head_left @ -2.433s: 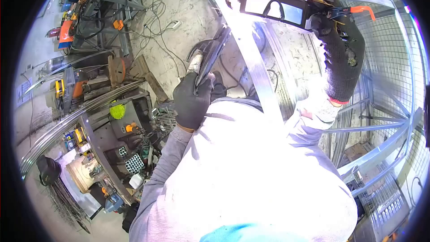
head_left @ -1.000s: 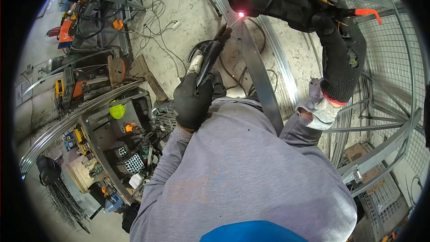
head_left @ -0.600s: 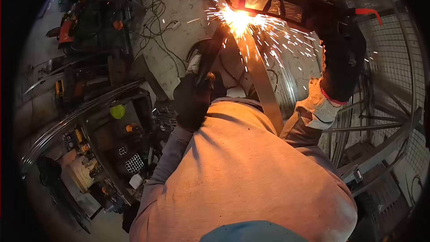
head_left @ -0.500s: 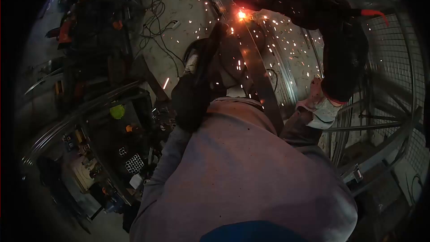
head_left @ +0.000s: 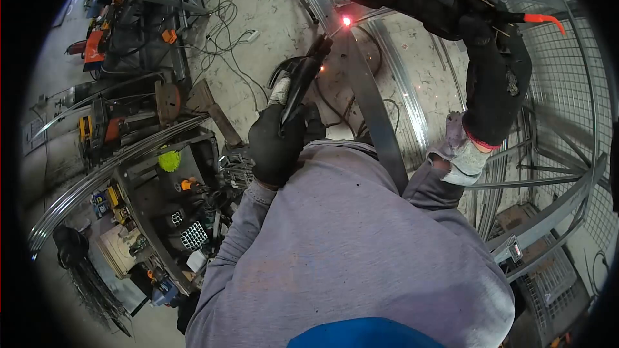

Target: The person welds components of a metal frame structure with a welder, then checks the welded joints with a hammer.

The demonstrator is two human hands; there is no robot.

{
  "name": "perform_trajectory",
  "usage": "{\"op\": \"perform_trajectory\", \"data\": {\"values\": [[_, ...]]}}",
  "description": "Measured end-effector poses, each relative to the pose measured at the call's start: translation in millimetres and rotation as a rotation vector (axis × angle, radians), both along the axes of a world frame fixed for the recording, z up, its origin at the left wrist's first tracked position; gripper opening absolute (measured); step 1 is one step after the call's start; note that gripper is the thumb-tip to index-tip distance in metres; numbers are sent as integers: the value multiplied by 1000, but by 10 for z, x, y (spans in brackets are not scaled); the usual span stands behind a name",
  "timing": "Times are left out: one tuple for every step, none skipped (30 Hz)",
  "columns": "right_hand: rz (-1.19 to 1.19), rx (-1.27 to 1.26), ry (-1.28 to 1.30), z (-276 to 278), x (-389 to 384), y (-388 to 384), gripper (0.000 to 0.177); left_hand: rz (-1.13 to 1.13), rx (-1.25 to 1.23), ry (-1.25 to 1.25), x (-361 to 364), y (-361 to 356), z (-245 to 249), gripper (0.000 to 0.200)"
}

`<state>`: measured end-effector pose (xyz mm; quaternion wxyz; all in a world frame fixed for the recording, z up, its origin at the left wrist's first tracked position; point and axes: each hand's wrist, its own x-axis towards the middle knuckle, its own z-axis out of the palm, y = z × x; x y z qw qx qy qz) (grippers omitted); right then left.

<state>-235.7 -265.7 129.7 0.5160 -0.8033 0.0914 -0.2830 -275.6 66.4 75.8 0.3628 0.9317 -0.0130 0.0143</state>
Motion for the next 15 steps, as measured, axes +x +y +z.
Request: {"op": "perform_trajectory", "data": {"values": [[68,-124,-126,-38,36,-32,29,0,0,0,0,19,-27,32],[136,-249,-253,-63,56,-46,38,-20,23,-33,7,46,-61,35],[136,-249,-253,-90,43,-50,38,-40,46,-66,11,63,-85,38],[115,-256,-245,-107,27,-43,42,-40,46,-66,11,69,-100,38],[94,-263,-237,-105,21,-33,46,-38,30,-73,18,59,-88,39],[94,-262,-238,-104,32,-41,46,-36,14,-80,23,53,-82,40],[109,-312,-262,-102,52,-60,47,-36,14,-80,23,61,-98,40],[125,-363,-286,-100,61,-76,49,-41,7,-88,19,75,-126,39],[125,-363,-286,-98,57,-85,49,-46,-1,-96,17,82,-142,39],[106,-473,-289,-92,48,-89,47,-46,-1,-95,16,74,-137,39],[87,-584,-292,-74,42,-83,45,-36,-2,-93,15,59,-126,34],[87,-584,-292,-58,36,-76,45,-25,-3,-90,15,48,-113,30],[73,-530,-256,-43,28,-65,44,-65,97,-72,2,69,-86,25],[59,-475,-221,-13,28,-41,44,-103,197,-55,-15,90,-50,19],[46,-421,-186,34,30,-6,43,-79,24,-136,-26,13,3,23]]}}
